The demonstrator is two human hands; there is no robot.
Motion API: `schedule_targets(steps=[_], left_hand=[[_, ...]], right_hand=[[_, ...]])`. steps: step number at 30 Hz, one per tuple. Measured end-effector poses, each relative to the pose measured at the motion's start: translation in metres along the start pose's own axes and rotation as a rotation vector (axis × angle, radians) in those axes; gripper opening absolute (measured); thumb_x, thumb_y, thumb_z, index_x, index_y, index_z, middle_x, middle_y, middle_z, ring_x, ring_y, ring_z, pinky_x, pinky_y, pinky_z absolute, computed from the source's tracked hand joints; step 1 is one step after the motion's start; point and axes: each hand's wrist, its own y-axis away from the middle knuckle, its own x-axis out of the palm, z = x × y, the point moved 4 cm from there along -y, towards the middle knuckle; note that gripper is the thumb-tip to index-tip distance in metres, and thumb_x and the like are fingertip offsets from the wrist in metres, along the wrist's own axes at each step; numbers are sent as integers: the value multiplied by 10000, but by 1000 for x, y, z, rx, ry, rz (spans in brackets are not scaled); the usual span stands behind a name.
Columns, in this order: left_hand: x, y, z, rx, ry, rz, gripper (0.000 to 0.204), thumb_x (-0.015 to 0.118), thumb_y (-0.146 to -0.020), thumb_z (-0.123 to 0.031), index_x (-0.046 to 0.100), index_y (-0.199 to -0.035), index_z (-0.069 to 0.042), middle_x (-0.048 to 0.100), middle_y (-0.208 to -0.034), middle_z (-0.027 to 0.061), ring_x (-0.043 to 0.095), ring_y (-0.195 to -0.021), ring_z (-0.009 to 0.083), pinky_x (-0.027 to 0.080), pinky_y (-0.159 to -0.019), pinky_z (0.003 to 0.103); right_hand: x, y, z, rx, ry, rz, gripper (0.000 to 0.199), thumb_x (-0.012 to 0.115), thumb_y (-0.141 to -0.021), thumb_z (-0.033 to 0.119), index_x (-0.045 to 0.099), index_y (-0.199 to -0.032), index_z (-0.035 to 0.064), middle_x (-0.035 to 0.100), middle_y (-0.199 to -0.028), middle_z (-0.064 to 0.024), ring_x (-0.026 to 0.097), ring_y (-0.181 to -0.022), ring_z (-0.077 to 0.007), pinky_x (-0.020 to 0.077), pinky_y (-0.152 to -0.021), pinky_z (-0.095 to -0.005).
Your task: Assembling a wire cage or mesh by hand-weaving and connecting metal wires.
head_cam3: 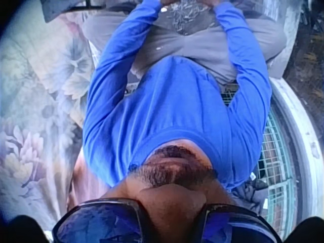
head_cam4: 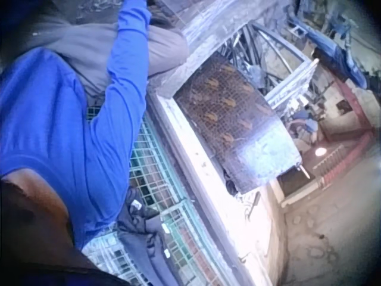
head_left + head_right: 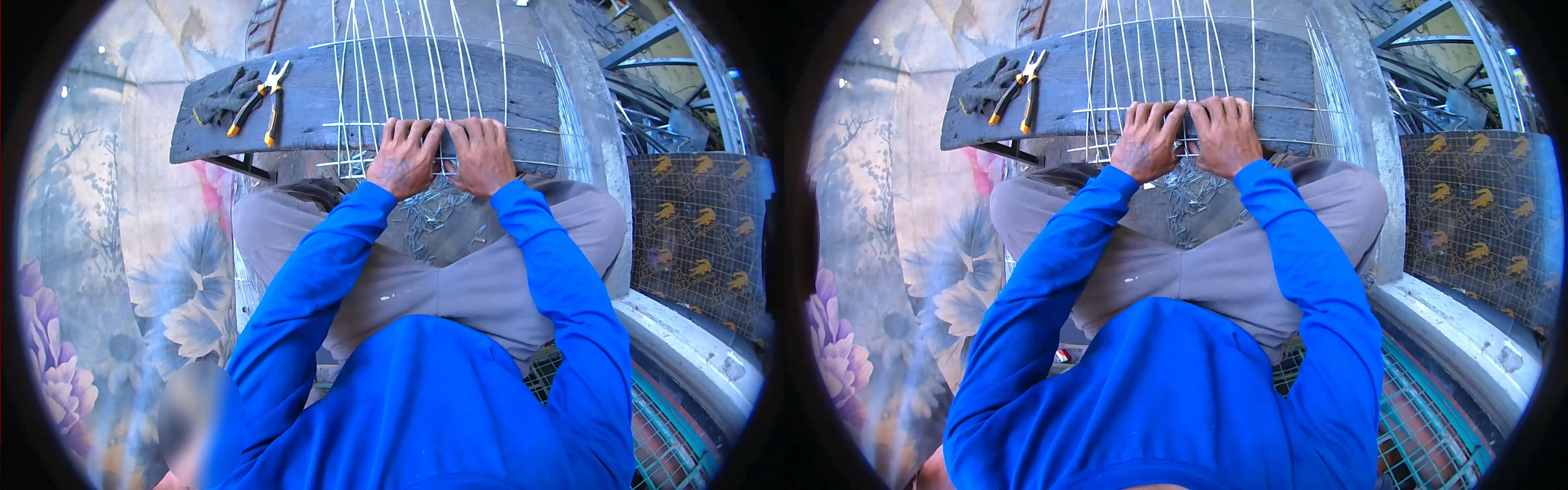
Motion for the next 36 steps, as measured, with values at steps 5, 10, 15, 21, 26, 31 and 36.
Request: schedule_targets(steps=[5, 10, 15, 21, 26, 31, 36], left_hand=[[-6, 4, 4, -70, 54, 96, 860, 817, -712, -273, 448, -1458, -55, 552, -1333, 152, 518, -1264, 364, 350, -1132, 549], [-44, 16, 15, -96, 66, 227, 1130, 919, -646, -489, 352, -1531, -74, 417, -1515, 180, 355, -1465, 409, 229, -1226, 615], [-73, 49, 85, -392, 15, 348, 1303, 898, -592, -669, 284, -1564, -57, 278, -1604, 224, 251, -1519, 428, 213, -1219, 651], [-67, 63, 97, -369, -8, 390, 1328, 872, -603, -699, 254, -1580, -44, 342, -1562, 239, 272, -1508, 437, 229, -1231, 591], [-68, 62, 94, -238, -114, 289, 1052, 837, -689, -580, 374, -1511, -113, 484, -1352, 220, 461, -1315, 409, 345, -1117, 538], [-68, 53, 93, -91, -162, 144, 795, 762, -723, -507, 491, -1317, -53, 498, -1068, 168, 507, -997, 336, 406, -896, 450], [-64, 52, 97, -81, -180, 179, 802, 765, -700, -524, 505, -1261, -14, 485, -1023, 159, 503, -976, 325, 409, -883, 435]], right_hand=[[-6, -4, 7, 19, -27, 54, 829, 873, -676, 342, 524, -1379, 73, 549, -1250, -115, 519, -1195, -313, 383, -1063, -492], [-38, 7, -5, 98, -95, 108, 1059, 860, -712, 549, 400, -1532, 61, 432, -1490, -220, 417, -1390, -401, 314, -1184, -527], [-32, 21, -35, 165, -98, 194, 1145, 796, -706, 713, 374, -1552, 68, 442, -1490, -221, 355, -1451, -402, 276, -1216, -546], [-36, 15, -33, 78, -55, 114, 929, 833, -705, 622, 548, -1414, 94, 542, -1300, -102, 483, -1214, -315, 377, -1090, -471], [-34, 13, -27, 71, -37, 136, 930, 885, -651, 540, 543, -1409, 125, 532, -1253, -114, 491, -1190, -323, 397, -1033, -459], [-28, 15, -33, 25, 9, 45, 869, 847, -667, 577, 578, -1348, 108, 534, -1168, -99, 503, -1108, -313, 407, -997, -456], [-26, 13, -33, 34, 4, 70, 831, 846, -669, 563, 588, -1317, 110, 529, -1142, -105, 505, -1073, -310, 410, -972, -455]])
